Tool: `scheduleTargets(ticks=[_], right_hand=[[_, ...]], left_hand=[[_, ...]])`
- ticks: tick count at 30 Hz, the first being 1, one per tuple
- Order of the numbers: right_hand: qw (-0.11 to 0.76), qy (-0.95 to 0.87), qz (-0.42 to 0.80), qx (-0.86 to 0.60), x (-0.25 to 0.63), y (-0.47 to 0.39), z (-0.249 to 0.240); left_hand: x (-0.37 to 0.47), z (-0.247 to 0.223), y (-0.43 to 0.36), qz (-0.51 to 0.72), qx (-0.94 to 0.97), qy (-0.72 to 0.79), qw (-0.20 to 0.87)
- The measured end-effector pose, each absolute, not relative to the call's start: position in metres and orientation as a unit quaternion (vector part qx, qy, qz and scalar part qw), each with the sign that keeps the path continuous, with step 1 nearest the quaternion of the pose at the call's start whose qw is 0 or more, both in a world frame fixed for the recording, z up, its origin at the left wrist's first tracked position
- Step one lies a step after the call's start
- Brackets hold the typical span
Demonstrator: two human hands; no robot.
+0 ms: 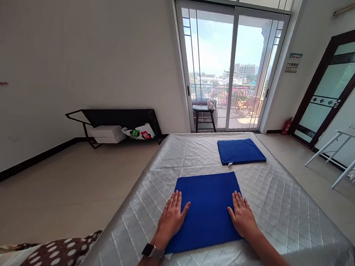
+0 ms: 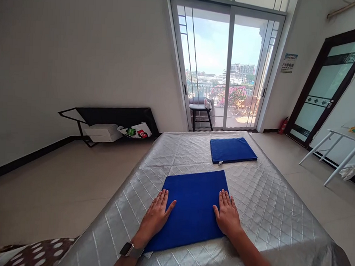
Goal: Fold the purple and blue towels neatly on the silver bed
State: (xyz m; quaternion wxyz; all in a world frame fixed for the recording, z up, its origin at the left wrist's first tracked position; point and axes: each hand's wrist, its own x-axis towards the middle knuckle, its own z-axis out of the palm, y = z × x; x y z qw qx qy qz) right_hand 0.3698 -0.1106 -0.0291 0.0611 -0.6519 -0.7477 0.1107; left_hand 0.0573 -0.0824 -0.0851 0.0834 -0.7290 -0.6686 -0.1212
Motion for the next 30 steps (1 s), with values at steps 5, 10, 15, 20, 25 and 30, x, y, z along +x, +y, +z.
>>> scheduleTargets(ticks=[5,10,15,20,25,30], right_hand=[[0.083,-0.751,0.104,-0.647,0.369,-0.112,-0.030],[0.088,-0.749,0.116,-0.647,0.367,-0.113,-0.026],[0.077,-0.751,0.114,-0.646,0.366,-0.114,-0.021],[0.065,-0.759,0.093,-0.641,0.367,-0.111,-0.028],[0.084,-0.754,0.096,-0.644,0.369,-0.110,-0.033],[0.081,-0.755,0.099,-0.644,0.368,-0.110,-0.030]], left_hand=[[0.050,-0.082,-0.081,-0.092,-0.732,-0.670,0.076],[0.079,-0.064,-0.081,-0.106,-0.740,-0.659,0.082],[0.180,-0.048,-0.088,-0.134,-0.832,-0.537,0.035],[0.228,-0.050,-0.092,-0.134,-0.864,-0.485,0.005],[0.173,-0.058,-0.108,-0.122,-0.844,-0.522,0.020],[0.085,-0.076,-0.139,-0.103,-0.762,-0.639,0.032]])
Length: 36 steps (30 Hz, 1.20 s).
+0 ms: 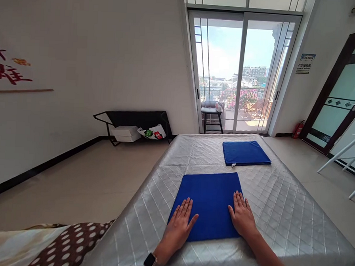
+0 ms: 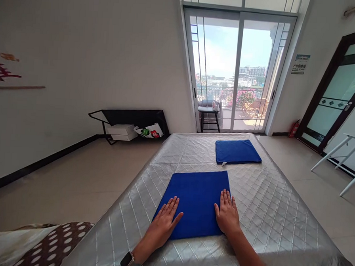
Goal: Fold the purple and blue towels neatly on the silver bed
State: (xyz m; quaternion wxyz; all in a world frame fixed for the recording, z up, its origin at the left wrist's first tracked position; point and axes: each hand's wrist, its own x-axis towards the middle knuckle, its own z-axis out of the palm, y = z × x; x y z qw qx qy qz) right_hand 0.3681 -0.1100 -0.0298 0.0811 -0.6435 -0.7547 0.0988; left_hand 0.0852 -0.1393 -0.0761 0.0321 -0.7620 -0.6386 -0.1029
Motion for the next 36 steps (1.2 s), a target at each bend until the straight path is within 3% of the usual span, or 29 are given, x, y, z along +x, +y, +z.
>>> scheduleTargets(ticks=[11,22,27,31,36], right_hand=[[0.039,-0.756,0.097,-0.646,0.373,-0.142,-0.021],[0.076,-0.746,0.121,-0.650,0.375,-0.156,-0.033],[0.082,-0.745,0.127,-0.649,0.374,-0.156,-0.033],[0.071,-0.749,0.120,-0.647,0.373,-0.156,-0.034],[0.065,-0.763,0.111,-0.634,0.374,-0.156,-0.035]], left_hand=[[0.056,-0.093,-0.157,-0.131,-0.712,-0.687,0.061],[0.041,-0.109,-0.150,-0.148,-0.722,-0.671,0.086],[0.107,-0.070,-0.139,-0.147,-0.741,-0.650,0.078],[0.200,-0.037,-0.131,-0.126,-0.840,-0.527,0.007],[0.245,-0.036,-0.128,-0.114,-0.875,-0.468,-0.044]])
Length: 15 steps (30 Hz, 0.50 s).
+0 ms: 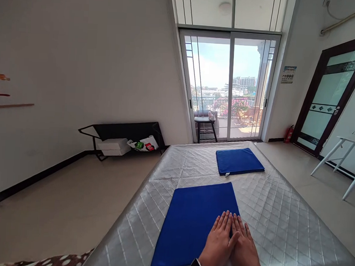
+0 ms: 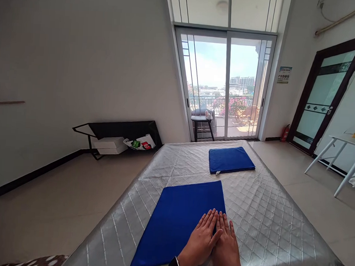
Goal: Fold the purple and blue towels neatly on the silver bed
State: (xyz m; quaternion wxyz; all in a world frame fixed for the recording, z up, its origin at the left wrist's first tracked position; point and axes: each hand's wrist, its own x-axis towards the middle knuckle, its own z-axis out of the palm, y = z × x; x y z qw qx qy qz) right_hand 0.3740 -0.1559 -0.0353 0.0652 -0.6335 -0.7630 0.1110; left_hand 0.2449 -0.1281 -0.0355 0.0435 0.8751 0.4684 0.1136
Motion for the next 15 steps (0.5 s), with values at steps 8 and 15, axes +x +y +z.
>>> scheduleTargets(ticks=[8,15], right_hand=[[0.081,-0.737,0.159,-0.652,0.372,-0.157,-0.027],[0.075,-0.737,0.164,-0.652,0.372,-0.158,-0.023]], left_hand=[[0.133,-0.090,-0.137,0.104,0.794,0.599,-0.032],[0.026,-0.129,-0.157,0.141,0.756,0.632,-0.095]])
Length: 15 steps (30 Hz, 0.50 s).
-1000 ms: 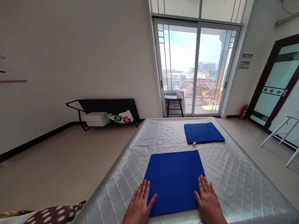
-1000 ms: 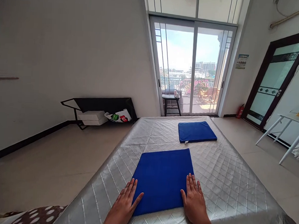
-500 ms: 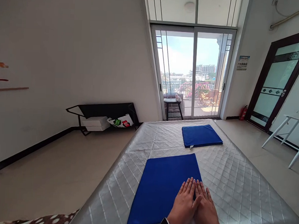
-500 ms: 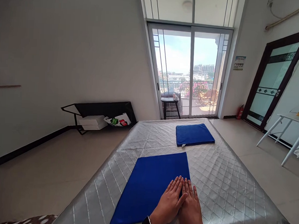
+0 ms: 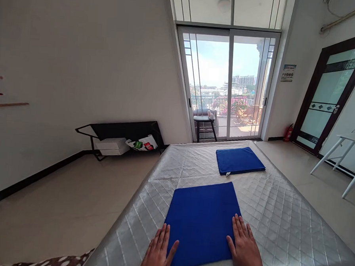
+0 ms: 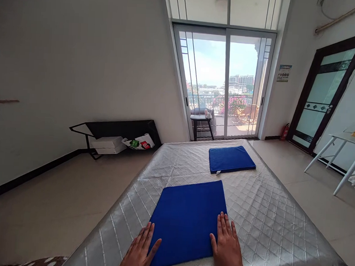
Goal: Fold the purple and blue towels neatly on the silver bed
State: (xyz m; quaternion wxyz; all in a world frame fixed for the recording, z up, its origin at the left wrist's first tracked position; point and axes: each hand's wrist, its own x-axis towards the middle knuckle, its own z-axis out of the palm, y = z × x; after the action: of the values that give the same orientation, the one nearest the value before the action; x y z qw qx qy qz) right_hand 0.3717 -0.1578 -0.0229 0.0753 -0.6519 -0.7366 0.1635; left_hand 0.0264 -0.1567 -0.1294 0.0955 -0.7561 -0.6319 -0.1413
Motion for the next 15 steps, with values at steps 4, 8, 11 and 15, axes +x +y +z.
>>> scheduleTargets(ticks=[4,8,11,15], right_hand=[[0.049,-0.736,0.154,-0.657,0.372,-0.158,-0.021],[0.029,-0.741,0.149,-0.654,0.374,-0.155,-0.014],[0.032,-0.754,0.135,-0.641,0.373,-0.139,-0.002],[0.051,-0.771,0.102,-0.626,0.365,-0.101,0.016]], left_hand=[[0.033,-0.133,-0.157,-0.173,-0.733,-0.650,0.105],[0.045,-0.132,-0.155,-0.203,-0.707,-0.670,0.101],[0.047,-0.130,-0.155,-0.209,-0.700,-0.677,0.087],[0.049,-0.123,-0.156,-0.198,-0.701,-0.682,0.060]])
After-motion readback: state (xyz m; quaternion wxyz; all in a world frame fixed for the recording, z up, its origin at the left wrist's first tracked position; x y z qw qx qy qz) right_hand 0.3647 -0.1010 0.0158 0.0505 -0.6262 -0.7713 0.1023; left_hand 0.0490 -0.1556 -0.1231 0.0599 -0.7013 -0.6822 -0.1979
